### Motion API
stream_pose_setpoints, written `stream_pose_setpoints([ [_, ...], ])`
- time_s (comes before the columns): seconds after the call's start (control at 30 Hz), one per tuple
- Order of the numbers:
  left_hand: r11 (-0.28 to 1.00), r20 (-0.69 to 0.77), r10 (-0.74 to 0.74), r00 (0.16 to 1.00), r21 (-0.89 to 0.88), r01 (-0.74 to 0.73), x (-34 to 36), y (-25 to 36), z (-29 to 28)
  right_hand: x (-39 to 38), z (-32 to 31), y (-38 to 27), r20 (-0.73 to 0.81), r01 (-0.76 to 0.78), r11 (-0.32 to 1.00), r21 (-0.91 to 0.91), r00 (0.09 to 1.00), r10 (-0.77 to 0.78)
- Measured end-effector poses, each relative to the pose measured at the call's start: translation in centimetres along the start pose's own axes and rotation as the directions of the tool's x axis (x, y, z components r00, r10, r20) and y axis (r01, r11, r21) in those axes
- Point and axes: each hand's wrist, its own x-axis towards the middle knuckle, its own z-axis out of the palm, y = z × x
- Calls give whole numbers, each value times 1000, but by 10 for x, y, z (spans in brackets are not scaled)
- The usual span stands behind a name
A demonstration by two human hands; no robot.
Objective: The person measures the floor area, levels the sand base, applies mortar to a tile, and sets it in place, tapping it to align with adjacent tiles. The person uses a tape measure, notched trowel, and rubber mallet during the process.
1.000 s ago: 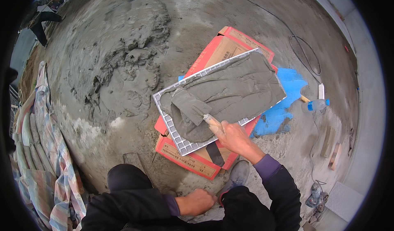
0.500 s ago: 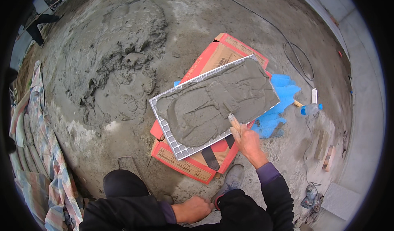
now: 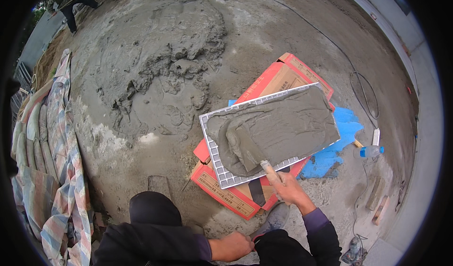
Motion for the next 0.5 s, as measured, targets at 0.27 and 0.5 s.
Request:
stream_pose_setpoints([
  [0.27,994,-59,95,994,56,-92,9,14,10,4,22,-162,289,379,895,-235,906,-308],
  [0.5,989,-120,-46,992,131,62,5,17,-10,163,231,-252,271,643,342,-685,661,-700],
])
